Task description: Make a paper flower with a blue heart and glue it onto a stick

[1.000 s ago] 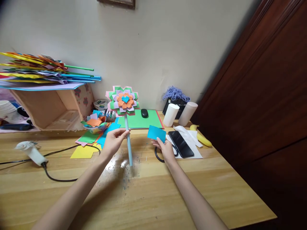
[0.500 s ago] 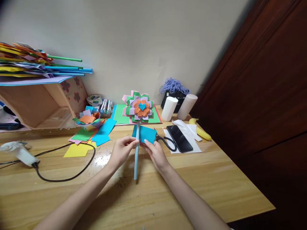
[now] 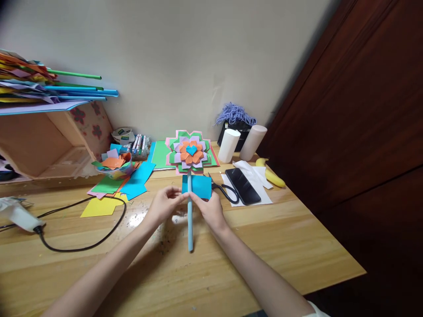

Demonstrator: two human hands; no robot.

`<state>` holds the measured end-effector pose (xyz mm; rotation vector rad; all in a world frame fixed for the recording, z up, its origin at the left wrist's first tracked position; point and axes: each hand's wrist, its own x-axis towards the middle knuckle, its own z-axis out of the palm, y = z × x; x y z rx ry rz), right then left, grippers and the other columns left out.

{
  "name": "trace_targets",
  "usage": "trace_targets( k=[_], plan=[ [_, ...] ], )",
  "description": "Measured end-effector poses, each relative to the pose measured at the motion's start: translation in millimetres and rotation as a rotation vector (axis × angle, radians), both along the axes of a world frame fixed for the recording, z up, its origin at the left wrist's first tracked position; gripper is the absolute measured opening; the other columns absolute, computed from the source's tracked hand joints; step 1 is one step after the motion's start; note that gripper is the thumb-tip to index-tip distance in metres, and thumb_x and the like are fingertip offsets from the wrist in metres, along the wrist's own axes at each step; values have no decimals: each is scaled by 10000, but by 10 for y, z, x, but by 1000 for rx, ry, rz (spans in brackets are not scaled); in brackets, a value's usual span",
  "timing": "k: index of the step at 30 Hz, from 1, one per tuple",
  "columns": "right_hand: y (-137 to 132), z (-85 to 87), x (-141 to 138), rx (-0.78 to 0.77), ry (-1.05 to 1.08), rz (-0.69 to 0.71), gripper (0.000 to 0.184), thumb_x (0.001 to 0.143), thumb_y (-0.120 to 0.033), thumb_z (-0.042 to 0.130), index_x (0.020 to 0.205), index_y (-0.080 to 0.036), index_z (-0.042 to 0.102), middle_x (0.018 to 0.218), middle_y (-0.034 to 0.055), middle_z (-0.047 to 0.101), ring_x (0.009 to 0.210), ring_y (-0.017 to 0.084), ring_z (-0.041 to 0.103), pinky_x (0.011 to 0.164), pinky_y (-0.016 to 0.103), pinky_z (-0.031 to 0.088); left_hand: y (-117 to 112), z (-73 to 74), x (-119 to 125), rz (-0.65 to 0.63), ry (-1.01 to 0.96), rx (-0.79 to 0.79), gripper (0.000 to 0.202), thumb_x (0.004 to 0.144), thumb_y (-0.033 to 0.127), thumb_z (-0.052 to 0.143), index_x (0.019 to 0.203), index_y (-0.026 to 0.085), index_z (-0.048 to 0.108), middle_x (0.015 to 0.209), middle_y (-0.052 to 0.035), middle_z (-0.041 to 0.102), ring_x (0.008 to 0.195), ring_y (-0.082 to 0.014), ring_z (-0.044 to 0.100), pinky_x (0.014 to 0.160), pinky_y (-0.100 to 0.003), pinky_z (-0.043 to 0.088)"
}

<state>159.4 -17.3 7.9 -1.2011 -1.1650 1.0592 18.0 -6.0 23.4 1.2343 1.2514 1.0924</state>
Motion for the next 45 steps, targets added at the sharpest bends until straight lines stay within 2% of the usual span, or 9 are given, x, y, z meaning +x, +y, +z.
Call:
trace_targets(
  k=[3,6,15,22,28,35,39,42,45],
  plan=[
    [-27,28,-3,-52,-51,16,330,655,-396,694,876,-151,670,903,81,707,823,234,653,756,343,506,46,116,-51,-80,-102,51,347,677,448,652,843,145,690,867,-74,684,824,-201,599,737,-298,468],
    [-46,37,-20,-88,-63,8,335,639,-408,701,845,-146,671,853,86,712,784,238,660,739,347,514,40,180,-66,-165,-256,-8,361,749,470,569,861,152,699,845,-66,687,846,-203,598,788,-322,455],
    [-78,47,-40,-87,50,122,327,665,-391,691,903,-167,673,881,79,709,760,240,671,754,387,532,80,17,-79,-261,-608,-237,282,647,362,722,824,143,702,796,-54,673,707,-105,593,736,-221,449],
    [-112,45,-98,-127,112,181,298,645,-361,715,858,-159,668,808,62,712,718,237,678,713,383,552,45,106,-86,-235,-427,-217,336,620,336,736,888,138,694,850,-73,686,713,-131,606,692,-245,459],
    [-83,39,-112,-204,193,230,350,696,-424,655,947,-181,627,859,58,705,650,215,677,671,375,562,27,200,-119,-137,-223,-109,332,658,393,681,833,111,694,799,-75,689,721,-163,605,745,-299,458],
    [-174,67,-79,105,-258,174,318,833,-351,501,1116,-241,595,926,36,693,766,221,657,711,348,526,70,107,-92,-42,-204,-58,310,639,370,690,804,108,679,817,-85,696,786,-201,621,768,-339,475],
    [-223,86,-91,282,-448,162,360,854,-285,463,1206,-302,539,1061,27,659,923,240,620,837,361,457,80,44,-59,-40,-276,28,320,608,361,712,806,113,669,779,-76,699,731,-195,629,725,-332,490],
    [-244,90,-121,296,-489,181,424,827,-292,510,1251,-296,487,1137,51,618,907,240,616,845,381,449,70,26,-30,-16,-311,46,314,592,340,721,800,113,661,784,-72,699,734,-190,630,710,-313,493],
    [-260,59,-164,185,-413,168,478,772,-333,590,1227,-245,471,989,80,662,790,233,641,767,384,488,61,33,-12,-12,-329,47,312,617,323,705,840,111,654,834,-81,698,784,-199,632,725,-314,491]
  ],
)
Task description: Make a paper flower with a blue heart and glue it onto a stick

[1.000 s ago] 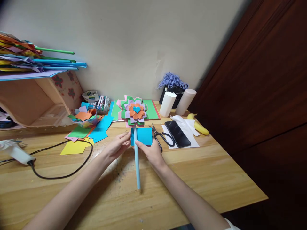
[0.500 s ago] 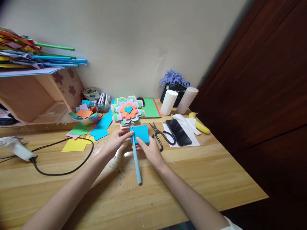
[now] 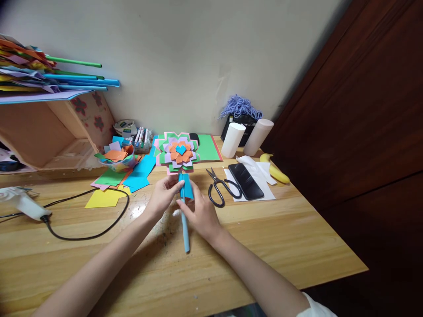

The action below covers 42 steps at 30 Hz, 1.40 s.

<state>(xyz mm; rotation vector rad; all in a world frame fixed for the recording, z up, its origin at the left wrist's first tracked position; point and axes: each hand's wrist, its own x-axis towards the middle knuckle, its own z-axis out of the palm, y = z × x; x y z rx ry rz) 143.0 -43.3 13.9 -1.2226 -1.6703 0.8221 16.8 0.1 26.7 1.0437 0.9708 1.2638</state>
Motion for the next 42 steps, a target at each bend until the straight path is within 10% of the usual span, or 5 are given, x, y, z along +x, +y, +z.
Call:
trace_targets(
  k=[8,42],
  plan=[
    [26,-102,-55,-485,372,294,221,779,-395,561,862,-198,504,709,7,668,622,173,655,606,318,536,33,38,-61,103,22,22,308,659,330,674,872,111,634,846,-64,689,793,-181,615,733,-291,467],
    [93,-29,-56,-423,526,209,277,780,-446,548,782,-172,580,656,10,640,504,131,597,534,264,492,-97,213,-103,-119,2,-176,349,586,320,752,847,106,661,859,-99,698,812,-215,631,781,-330,457]
  ],
)
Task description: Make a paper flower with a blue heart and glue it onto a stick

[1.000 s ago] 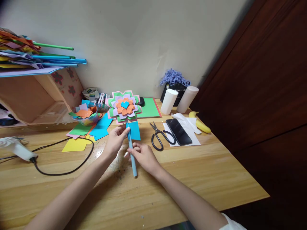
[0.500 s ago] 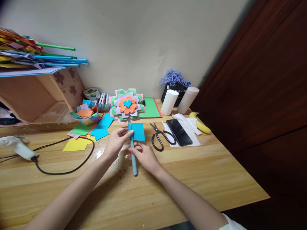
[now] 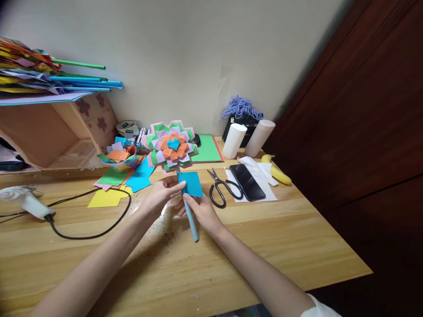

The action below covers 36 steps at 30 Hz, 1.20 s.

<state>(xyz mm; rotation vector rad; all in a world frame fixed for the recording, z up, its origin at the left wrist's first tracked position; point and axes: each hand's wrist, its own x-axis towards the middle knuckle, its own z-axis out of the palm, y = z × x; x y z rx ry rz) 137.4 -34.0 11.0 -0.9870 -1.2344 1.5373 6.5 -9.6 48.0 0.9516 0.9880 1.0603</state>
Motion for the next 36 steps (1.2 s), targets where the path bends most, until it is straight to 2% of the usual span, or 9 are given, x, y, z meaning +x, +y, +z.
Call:
trace_targets(
  k=[4,7,13,17,20,25,27,31,36],
  plan=[
    [-11,-21,-1,98,-101,-55,350,824,-450,493,639,-156,536,521,-13,556,393,76,471,441,215,379,-24,22,19,-39,-40,31,358,604,336,737,878,117,666,911,-103,691,873,-222,619,796,-317,445],
    [-23,-19,12,149,-164,-91,387,856,-429,456,582,-157,491,433,-53,429,351,42,326,391,202,252,-18,11,49,-4,-28,50,341,625,370,716,848,118,662,889,-100,692,852,-215,620,778,-315,453],
    [-7,-31,21,88,-87,-103,307,818,-451,510,709,-166,469,521,-60,450,361,31,280,361,196,171,28,-61,114,66,-13,109,347,697,441,625,836,123,644,790,-69,688,761,-202,624,709,-312,477],
    [0,-78,9,90,-71,-149,290,807,-436,535,736,-165,462,539,-50,499,366,30,303,362,191,179,2,-91,165,152,-7,183,303,706,408,622,819,127,632,773,-55,672,744,-180,609,684,-281,463],
    [-8,-93,0,94,-84,-182,283,800,-425,549,725,-165,466,541,-39,531,371,35,317,361,187,197,-43,-96,206,244,26,180,264,682,382,646,702,123,595,648,-21,624,629,-137,569,592,-236,431],
    [-30,-82,-16,152,-130,-239,235,798,-386,561,779,-159,505,598,-14,567,387,50,380,367,193,280,-82,-92,235,258,26,138,266,701,372,630,633,126,557,522,24,536,497,-89,492,482,-197,363],
    [-35,-90,-23,184,-107,-290,217,790,-367,577,830,-168,499,665,-5,581,412,61,429,390,201,339,-79,-96,237,254,1,120,251,704,364,634,667,122,578,559,11,573,525,-96,521,511,-200,391],
    [-37,-104,-22,272,-87,-305,219,805,-322,567,979,-208,501,772,-2,587,482,78,502,461,219,424,-69,-102,232,244,-119,120,258,680,341,670,822,130,629,802,-54,678,770,-166,624,702,-261,469],
    [-46,-84,8,331,-92,-245,251,837,-267,518,1088,-265,510,886,6,587,515,67,525,480,213,442,-70,-85,209,219,-153,81,293,676,336,684,878,125,654,895,-101,692,848,-203,638,715,-283,485]
  ],
)
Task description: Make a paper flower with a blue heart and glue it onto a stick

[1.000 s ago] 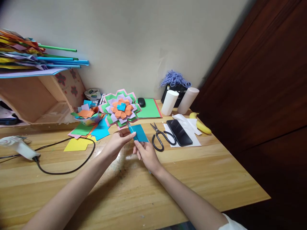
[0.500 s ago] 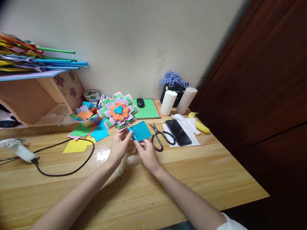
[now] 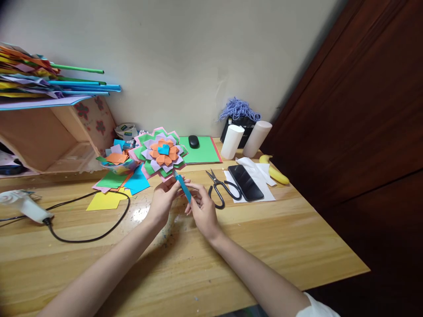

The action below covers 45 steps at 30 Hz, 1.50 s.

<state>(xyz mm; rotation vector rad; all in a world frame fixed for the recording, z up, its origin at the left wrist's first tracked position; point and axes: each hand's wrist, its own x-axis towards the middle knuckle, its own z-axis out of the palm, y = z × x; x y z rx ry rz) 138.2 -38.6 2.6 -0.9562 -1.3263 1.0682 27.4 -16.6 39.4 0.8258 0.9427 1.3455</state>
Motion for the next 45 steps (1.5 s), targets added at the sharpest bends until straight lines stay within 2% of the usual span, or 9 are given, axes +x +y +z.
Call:
trace_targets(
  k=[4,10,16,24,30,36,41,45],
  plan=[
    [6,15,10,-9,28,19,239,838,-264,521,1077,-261,510,846,-4,591,489,61,528,465,205,442,33,-32,-42,-13,-55,-34,282,628,323,731,830,134,677,879,-82,694,838,-180,634,781,-290,481],
    [20,62,8,-80,99,75,210,832,-312,533,1019,-233,481,774,-19,603,431,57,515,421,196,420,107,-87,-106,-117,-180,-67,211,573,258,774,735,152,688,803,-32,684,773,-127,625,818,-255,468],
    [17,66,12,-106,88,67,218,825,-331,536,1006,-227,471,792,-10,612,433,63,508,420,205,413,90,-37,-107,-95,-107,-19,202,609,261,747,754,138,676,799,-42,679,758,-134,625,809,-268,470],
    [7,55,-3,-104,57,-29,223,787,-310,588,968,-210,503,776,-3,601,494,75,502,485,221,435,8,-1,-54,-51,-57,9,210,688,316,663,787,131,652,863,-75,679,844,-188,628,816,-315,470],
    [22,70,1,-132,51,-52,223,768,-360,603,883,-187,521,696,-9,603,477,84,493,483,230,423,-7,-9,-28,-51,-38,8,194,697,314,653,754,129,641,793,-59,663,766,-164,612,768,-289,463],
    [85,119,67,-234,78,45,250,727,-367,639,850,-165,556,626,6,619,434,83,481,443,225,398,30,-12,-88,-167,-4,65,144,692,280,664,712,139,644,610,-26,616,621,-142,583,675,-270,454],
    [133,137,151,-347,142,82,303,667,-345,691,883,-159,587,681,21,658,487,96,554,505,233,455,52,-49,-106,-211,-22,14,169,644,268,705,737,136,655,714,-58,662,677,-162,607,696,-284,461],
    [154,147,183,-314,72,75,308,666,-368,688,859,-144,602,673,34,660,504,109,576,509,239,468,64,-77,-91,-230,-71,30,213,652,276,706,799,132,653,848,-84,674,819,-189,621,783,-298,466]
  ],
)
